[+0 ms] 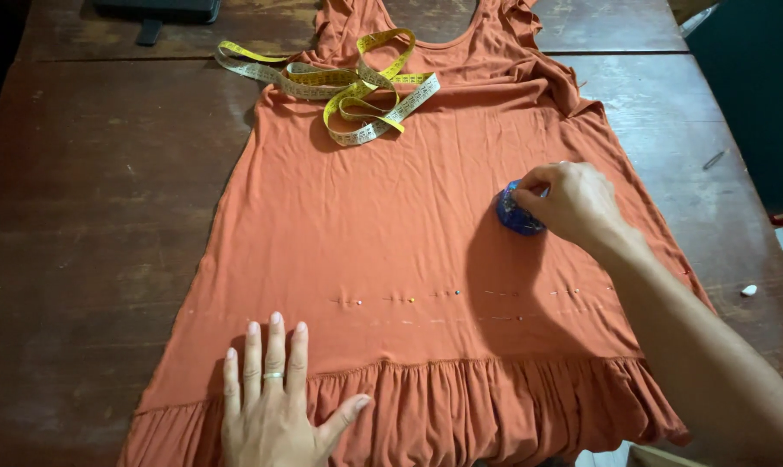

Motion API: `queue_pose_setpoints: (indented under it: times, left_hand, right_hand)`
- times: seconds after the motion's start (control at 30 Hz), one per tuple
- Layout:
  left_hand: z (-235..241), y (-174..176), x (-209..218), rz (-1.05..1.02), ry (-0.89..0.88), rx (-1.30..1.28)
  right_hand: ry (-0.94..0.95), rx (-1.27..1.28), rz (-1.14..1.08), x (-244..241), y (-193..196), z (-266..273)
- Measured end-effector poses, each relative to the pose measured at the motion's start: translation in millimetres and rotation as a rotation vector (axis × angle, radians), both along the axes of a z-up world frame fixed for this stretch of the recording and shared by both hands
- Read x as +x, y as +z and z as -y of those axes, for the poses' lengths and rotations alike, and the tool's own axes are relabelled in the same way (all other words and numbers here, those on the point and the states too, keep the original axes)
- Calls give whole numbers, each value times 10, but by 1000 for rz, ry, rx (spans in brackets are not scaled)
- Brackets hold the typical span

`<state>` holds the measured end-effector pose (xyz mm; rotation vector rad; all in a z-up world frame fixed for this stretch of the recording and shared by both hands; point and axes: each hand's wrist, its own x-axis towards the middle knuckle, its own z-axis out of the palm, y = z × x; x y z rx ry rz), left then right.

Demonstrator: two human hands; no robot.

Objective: The person pins the hem of an orange sleeveless top to a wooden table using straight pins from a blue pincushion. The hands repeatedly pick up pins and insert them into the fabric along the ruffled edge.

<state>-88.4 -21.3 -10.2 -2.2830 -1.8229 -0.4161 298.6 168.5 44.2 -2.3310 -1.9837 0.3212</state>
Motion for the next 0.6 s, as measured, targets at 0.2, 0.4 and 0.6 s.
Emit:
queue_pose_setpoints:
  times: [0.2,0.4,0.6]
  left_hand:
    - [7,-21,-2,-4,0,-12]
    - [-6,5,26,5,4,-4]
    - [-6,0,24,6,2,-9]
  right_hand:
    - [-30,-100,36,-29,146,24]
    - [-5,-66,79,25,8,-13]
    - [7,-38,-186,299,-68,-3]
